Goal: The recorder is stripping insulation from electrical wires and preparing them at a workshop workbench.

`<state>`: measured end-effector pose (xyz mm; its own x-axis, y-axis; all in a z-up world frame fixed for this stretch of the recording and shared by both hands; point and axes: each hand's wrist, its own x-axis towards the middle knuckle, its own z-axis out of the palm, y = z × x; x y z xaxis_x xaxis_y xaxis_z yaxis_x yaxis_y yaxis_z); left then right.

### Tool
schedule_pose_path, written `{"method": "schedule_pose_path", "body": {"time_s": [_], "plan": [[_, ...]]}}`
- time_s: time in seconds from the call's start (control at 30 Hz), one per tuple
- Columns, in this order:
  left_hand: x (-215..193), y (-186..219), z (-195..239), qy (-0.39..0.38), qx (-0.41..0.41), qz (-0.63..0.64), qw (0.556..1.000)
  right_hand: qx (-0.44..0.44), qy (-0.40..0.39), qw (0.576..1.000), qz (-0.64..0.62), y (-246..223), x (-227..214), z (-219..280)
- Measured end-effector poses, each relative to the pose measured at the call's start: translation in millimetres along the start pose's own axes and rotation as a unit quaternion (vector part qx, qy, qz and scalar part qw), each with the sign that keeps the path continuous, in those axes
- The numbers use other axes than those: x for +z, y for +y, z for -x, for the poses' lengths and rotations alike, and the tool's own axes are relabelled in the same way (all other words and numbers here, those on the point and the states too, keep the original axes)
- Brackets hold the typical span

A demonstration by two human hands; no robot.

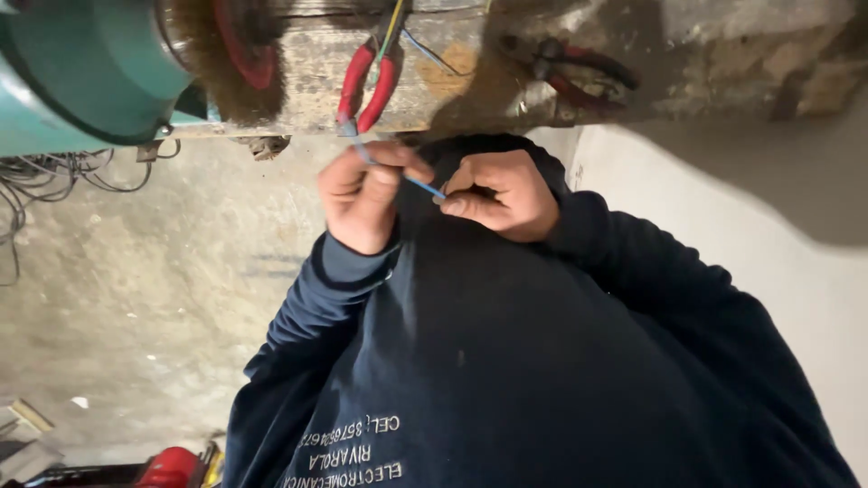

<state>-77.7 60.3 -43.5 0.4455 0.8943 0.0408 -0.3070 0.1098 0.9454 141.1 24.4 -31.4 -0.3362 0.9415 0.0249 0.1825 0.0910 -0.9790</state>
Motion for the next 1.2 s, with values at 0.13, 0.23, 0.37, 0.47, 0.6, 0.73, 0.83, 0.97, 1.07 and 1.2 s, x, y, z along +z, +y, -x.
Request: {"method": "schedule_pose_path", "body": {"time_s": [0.13,0.23,0.37,0.47,0.6,0.73,0.83,0.97,1.07,1.2], "plan": [[-1.8,-13.2,5.0,0.107,-0.019,0.246,0.963,0.0,-0.134,0.991,-0.01,-6.8,-4.5,-10.4],[-12.6,4.3,-2.0,0.106,-0.061,0.267,0.956,-0.037,-0.053,0.988,0.141,26.3,-19.3,5.7],[-9.4,20.0,-8.1,0.052,-0.193,-0.011,0.98,0.013,0.149,0.919,0.364,72.5,-65.9,36.6],[-5.2,13.3,-3.0,-0.164,-0.057,-0.075,0.982,0.002,0.193,0.841,0.506,76.0,-84.4,34.7],[-4.8,3.1,10.9,-0.162,-0.221,-0.02,0.961,0.014,0.166,0.831,0.53,113.6,-97.2,50.7],[-14.9,-0.3,18.9,-0.099,-0.265,-0.092,0.955,0.035,0.178,0.893,0.411,124.0,-111.5,68.3],[-23.1,-11.6,31.3,-0.059,-0.221,-0.144,0.963,0.113,0.274,0.955,-0.028,117.0,-123.4,85.9],[-16.5,-8.2,33.4,-0.015,-0.167,-0.152,0.974,0.108,0.243,0.906,-0.33,77.8,-109.5,86.0],[-6.2,-4.1,24.8,0.007,-0.194,-0.051,0.98,0.075,0.096,0.978,-0.168,56.5,-89.8,78.4],[13.7,14.8,9.3,-0.043,-0.145,-0.031,0.988,0.185,-0.008,0.974,0.132,17.1,-46.2,56.5]]}}
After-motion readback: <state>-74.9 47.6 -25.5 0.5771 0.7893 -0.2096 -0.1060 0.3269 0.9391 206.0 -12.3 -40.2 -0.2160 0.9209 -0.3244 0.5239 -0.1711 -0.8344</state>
